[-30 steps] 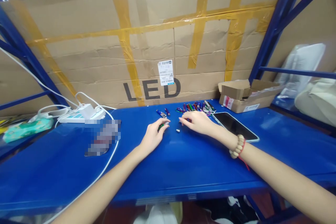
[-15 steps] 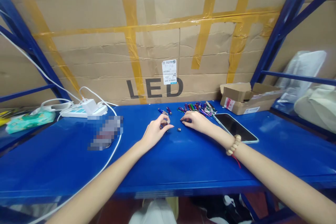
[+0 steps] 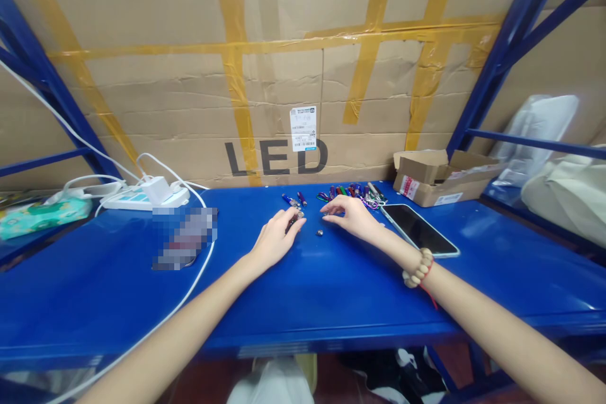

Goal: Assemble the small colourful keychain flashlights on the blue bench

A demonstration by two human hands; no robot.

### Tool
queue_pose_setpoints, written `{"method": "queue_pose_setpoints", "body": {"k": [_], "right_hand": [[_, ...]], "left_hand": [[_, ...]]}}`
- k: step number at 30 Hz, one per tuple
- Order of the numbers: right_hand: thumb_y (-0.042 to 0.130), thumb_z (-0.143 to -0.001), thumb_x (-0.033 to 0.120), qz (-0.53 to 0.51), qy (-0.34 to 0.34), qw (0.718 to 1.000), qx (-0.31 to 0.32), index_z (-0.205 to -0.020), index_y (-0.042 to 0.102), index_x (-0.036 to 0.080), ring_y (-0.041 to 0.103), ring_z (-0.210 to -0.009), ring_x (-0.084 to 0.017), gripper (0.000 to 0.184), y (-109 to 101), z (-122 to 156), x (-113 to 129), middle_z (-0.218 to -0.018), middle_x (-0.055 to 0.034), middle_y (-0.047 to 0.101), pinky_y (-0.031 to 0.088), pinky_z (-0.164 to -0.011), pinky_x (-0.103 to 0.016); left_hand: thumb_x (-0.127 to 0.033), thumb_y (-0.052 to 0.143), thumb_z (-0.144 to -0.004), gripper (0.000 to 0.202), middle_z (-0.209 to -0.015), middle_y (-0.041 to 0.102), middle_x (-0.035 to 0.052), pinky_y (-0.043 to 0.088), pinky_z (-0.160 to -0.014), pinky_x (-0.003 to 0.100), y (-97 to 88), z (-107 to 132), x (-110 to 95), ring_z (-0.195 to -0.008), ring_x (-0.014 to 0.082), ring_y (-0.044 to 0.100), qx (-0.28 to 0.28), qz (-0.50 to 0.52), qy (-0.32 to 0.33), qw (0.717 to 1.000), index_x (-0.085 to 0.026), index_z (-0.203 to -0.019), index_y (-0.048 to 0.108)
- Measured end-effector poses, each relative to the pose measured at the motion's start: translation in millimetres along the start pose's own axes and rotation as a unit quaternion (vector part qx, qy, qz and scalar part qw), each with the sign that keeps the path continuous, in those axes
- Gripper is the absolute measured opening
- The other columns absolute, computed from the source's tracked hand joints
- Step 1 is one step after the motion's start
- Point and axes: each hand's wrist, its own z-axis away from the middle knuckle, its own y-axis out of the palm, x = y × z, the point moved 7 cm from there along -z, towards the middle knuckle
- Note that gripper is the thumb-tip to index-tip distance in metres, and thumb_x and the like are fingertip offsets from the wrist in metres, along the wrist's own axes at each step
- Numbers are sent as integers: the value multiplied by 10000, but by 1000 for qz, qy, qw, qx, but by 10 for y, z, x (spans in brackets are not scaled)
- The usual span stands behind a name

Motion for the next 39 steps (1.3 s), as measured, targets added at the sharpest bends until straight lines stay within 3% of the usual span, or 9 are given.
{"method": "queue_pose_setpoints", "body": {"k": [6, 14, 21, 24, 27, 29, 33, 39], "right_hand": [[768, -543, 320, -199, 95, 975, -5, -717, 705, 144, 661, -662, -192, 255, 2, 30, 38, -690, -54, 702, 547, -659, -300], [755, -565, 325, -329, 62, 942, 12, -680, 717, 159, 658, -671, -171, 205, 32, 80, 280, -701, -28, 703, 532, -678, -282], [715, -653, 356, -246, 6, 969, 20, -685, 699, 153, 621, -602, -143, 205, 26, 124, 346, -655, -27, 677, 491, -601, -249], [616, -773, 368, -128, -92, 987, 32, -670, 669, 147, 584, -605, -125, 249, -27, 167, 482, -647, -32, 648, 449, -607, -238], [454, -889, 343, -25, -199, 976, 83, -688, 634, 143, 524, -602, -108, 336, 4, 252, 626, -654, -34, 587, 404, -593, -226], [381, -922, 329, 22, -226, 968, 110, -675, 604, 145, 481, -581, -102, 380, 37, 295, 662, -642, -26, 537, 378, -573, -222], [359, -929, 320, 44, -228, 965, 121, -609, 544, 150, 431, -554, -96, 407, 64, 333, 711, -607, -9, 482, 342, -551, -219], [399, -907, 319, -90, -139, 977, 131, -583, 556, 140, 465, -520, -79, 402, 118, 317, 693, -553, 0, 535, 363, -551, -199]], "left_hand": [[-410, 314, -893, 289, -887, 619, 14, 417, -754, 270, 63, 45, -110, -845, 175, 576, 40, 16, 10, 999, -246, -963, 541], [-378, 324, -897, 274, -866, 624, -3, 419, -748, 239, 106, 57, -175, -790, 146, 574, 62, 97, 34, 993, -219, -930, 544], [-341, 342, -899, 254, -849, 618, -8, 416, -725, 212, 74, 107, -209, -759, 120, 560, 56, 115, 60, 990, -201, -888, 552], [-331, 351, -898, 246, -797, 612, -8, 416, -678, 207, 64, 146, -246, -702, 114, 554, 55, 95, 70, 991, -198, -878, 557], [-320, 351, -902, 240, -783, 610, 1, 412, -665, 210, 80, 184, -289, -698, 117, 559, 62, 68, 93, 991, -198, -877, 556], [-311, 341, -907, 242, -779, 609, 9, 410, -664, 216, 91, 204, -311, -705, 123, 562, 66, 44, 109, 991, -196, -873, 551], [-296, 328, -911, 252, -761, 608, 21, 416, -656, 232, 80, 228, -355, -697, 134, 556, 58, -7, 140, 988, -189, -838, 545], [-288, 306, -915, 268, -793, 623, 32, 425, -677, 247, 46, 231, -368, -723, 145, 562, 47, -38, 158, 986, -191, -844, 546]]}}
